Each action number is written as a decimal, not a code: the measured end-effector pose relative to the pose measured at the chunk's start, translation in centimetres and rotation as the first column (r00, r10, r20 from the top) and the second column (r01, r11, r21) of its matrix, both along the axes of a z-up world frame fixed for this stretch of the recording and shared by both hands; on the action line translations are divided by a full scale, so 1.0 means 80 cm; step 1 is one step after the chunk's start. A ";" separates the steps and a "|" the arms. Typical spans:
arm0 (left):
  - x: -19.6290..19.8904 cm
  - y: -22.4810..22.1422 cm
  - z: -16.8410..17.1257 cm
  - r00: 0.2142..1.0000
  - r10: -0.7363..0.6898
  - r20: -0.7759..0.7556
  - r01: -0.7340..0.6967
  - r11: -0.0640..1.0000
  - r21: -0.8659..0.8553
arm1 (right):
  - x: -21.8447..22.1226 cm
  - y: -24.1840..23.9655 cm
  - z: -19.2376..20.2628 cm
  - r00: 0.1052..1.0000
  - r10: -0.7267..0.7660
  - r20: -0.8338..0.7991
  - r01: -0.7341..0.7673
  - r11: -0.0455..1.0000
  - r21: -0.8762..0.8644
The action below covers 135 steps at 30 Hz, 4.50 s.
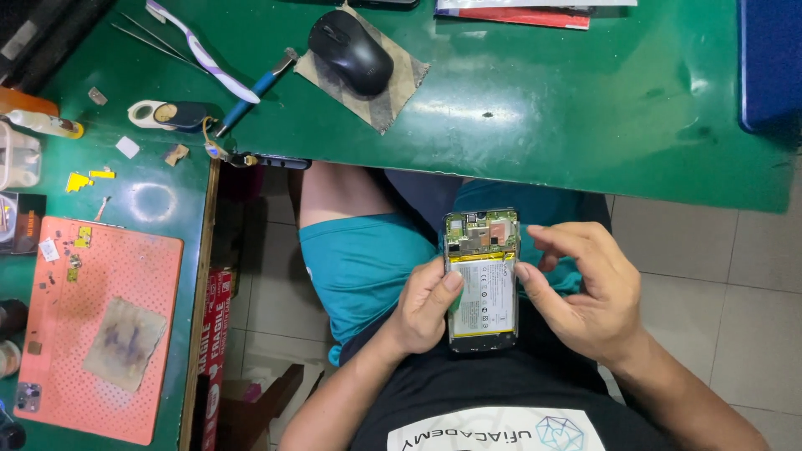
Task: The person disassembles a smartphone, removes the back cover, and manipulates internal components including the battery and motherboard. They connect a charging cable to test the device, then reassemble the phone by reattaching the back cover and securing internal parts.
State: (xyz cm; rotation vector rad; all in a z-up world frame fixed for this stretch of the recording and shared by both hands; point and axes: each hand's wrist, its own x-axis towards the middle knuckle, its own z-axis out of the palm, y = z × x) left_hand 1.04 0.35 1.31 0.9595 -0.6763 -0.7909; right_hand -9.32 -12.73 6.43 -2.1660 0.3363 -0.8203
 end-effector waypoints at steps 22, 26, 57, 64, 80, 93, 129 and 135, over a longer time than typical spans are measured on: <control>-0.017 0.006 -0.005 0.996 -0.079 -0.049 0.085 0.989 0.120 | -0.001 -0.008 -0.037 0.925 -0.108 -0.365 0.010 0.966 -0.259; -0.015 0.008 -0.001 0.995 -0.104 0.004 0.100 0.971 0.218 | 0.013 -0.037 -0.041 0.966 -0.180 -0.187 0.082 0.897 -0.435; 0.184 -0.170 0.092 0.277 0.004 0.961 -0.160 0.986 0.041 | 0.134 -0.255 0.041 0.922 -0.066 -0.382 -0.141 0.860 -0.490; 0.240 -0.272 0.074 0.082 -0.492 0.867 -0.345 0.802 0.488 | 0.158 -0.308 -0.016 0.772 -0.298 -0.561 0.137 0.940 -0.311; 0.237 -0.268 0.086 0.175 -0.224 0.959 -0.213 0.942 0.259 | 0.161 -0.286 -0.021 1.000 -0.011 0.029 0.005 0.978 0.208; 0.214 -0.267 0.070 0.958 0.147 0.246 -0.078 0.960 -0.268 | 0.166 -0.250 0.001 0.935 -0.082 0.344 -0.262 0.493 0.830; 0.193 -0.255 0.075 0.984 -0.015 0.177 0.018 1.000 -0.016 | 0.164 -0.216 0.007 0.990 -0.092 -0.111 0.010 0.812 -0.583; 0.191 -0.257 0.065 0.992 0.063 0.107 -0.064 0.998 0.010 | 0.163 -0.213 0.005 0.988 -0.103 -0.113 0.017 0.809 -0.587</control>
